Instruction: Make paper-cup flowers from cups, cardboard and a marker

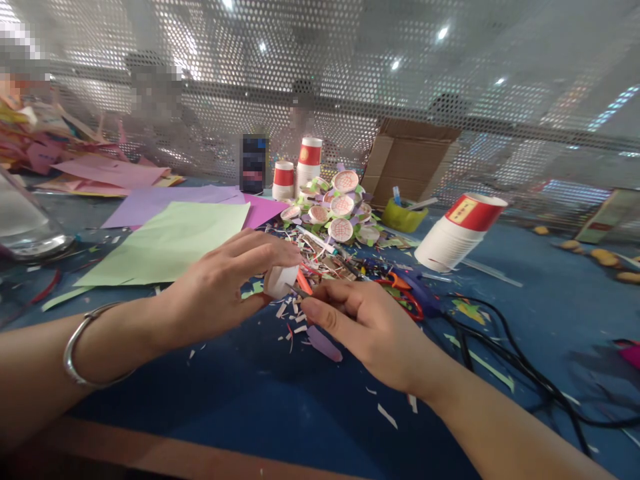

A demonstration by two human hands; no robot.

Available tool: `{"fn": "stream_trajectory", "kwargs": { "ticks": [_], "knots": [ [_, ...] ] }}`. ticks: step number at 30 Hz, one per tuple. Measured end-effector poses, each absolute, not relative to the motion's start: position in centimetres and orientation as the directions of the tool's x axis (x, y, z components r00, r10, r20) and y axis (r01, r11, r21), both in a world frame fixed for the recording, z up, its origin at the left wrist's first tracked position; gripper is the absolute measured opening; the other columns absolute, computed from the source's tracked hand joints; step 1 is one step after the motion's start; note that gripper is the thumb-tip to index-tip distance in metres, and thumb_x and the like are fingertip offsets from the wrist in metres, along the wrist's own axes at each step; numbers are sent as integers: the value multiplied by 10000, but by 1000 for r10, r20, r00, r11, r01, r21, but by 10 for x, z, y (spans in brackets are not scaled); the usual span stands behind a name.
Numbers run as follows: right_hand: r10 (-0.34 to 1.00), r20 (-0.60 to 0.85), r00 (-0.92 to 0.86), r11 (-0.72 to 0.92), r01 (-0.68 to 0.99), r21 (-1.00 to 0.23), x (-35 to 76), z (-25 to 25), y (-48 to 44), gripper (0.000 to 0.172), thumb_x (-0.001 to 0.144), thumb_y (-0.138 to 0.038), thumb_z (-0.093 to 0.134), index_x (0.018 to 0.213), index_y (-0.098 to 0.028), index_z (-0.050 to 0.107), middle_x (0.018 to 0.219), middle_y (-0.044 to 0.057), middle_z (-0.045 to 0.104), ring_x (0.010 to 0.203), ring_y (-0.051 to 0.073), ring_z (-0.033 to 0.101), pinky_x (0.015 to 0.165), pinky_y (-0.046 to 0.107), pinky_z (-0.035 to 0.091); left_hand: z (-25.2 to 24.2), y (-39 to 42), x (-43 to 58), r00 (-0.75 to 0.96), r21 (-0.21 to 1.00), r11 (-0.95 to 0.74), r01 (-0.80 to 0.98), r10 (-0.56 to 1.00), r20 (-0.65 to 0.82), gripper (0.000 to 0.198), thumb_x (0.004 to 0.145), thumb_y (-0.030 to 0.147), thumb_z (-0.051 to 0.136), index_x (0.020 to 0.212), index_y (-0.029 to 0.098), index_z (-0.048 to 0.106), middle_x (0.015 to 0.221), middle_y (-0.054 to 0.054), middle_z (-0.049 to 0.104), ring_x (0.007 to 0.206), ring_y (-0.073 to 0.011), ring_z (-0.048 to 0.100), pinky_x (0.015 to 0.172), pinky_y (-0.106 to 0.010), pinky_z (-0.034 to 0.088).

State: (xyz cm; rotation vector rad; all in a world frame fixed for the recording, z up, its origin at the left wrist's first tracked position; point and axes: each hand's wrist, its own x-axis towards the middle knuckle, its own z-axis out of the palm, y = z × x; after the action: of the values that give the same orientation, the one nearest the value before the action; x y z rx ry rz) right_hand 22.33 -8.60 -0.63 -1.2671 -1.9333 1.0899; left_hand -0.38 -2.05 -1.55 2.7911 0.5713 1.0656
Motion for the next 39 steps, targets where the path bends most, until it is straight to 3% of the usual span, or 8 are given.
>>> {"fn": "stream_trajectory", "kwargs": {
  "ticks": [9,18,24,28,32,39],
  "knots": [
    [907,58,-416,276,485,-830,223,0,-88,367,1011,-467,517,781,-208,639,547,-67,425,453,88,350,456,264,282,-13,-24,-6,700,306,-901,307,432,568,516,760,-22,614,1238,172,589,1209,-67,651,1144,-236,590,962,-391,513],
    [906,21,-422,251,499,-830,227,0,-89,399,1010,-509,511,782,-204,629,556,-64,443,442,78,367,424,252,263,-11,-21,-7,713,292,-916,273,397,578,471,766,-16,620,1194,178,586,1217,-65,651,1159,-230,579,984,-384,501],
    [909,16,-416,241,494,-835,225,0,-87,406,998,-522,522,757,-204,594,600,-58,416,488,87,334,440,245,263,-15,-20,-6,655,406,-857,317,508,559,456,744,41,673,1165,187,576,1150,-54,669,1072,-220,622,892,-357,538],
    [909,-5,-416,222,497,-839,223,-1,-89,363,978,-525,561,835,-204,651,694,-27,493,586,109,421,517,239,347,-16,-21,-4,614,484,-819,309,560,557,453,726,68,701,1137,200,566,1108,-45,675,1031,-208,641,853,-340,554],
    [905,-3,-425,239,514,-824,222,-2,-89,384,985,-538,534,859,-201,669,758,3,561,672,136,496,592,247,414,-17,-23,-2,608,525,-798,296,582,541,429,741,110,725,1132,196,571,1099,-54,676,1025,-212,644,820,-334,566],
    [909,25,-417,284,574,-768,221,-2,-88,388,987,-523,524,815,-201,656,735,1,561,666,143,505,585,253,416,-17,-23,-2,619,556,-779,289,595,513,429,730,72,713,1122,191,584,1124,-51,675,1031,-201,645,805,-312,575]
  ]
}}
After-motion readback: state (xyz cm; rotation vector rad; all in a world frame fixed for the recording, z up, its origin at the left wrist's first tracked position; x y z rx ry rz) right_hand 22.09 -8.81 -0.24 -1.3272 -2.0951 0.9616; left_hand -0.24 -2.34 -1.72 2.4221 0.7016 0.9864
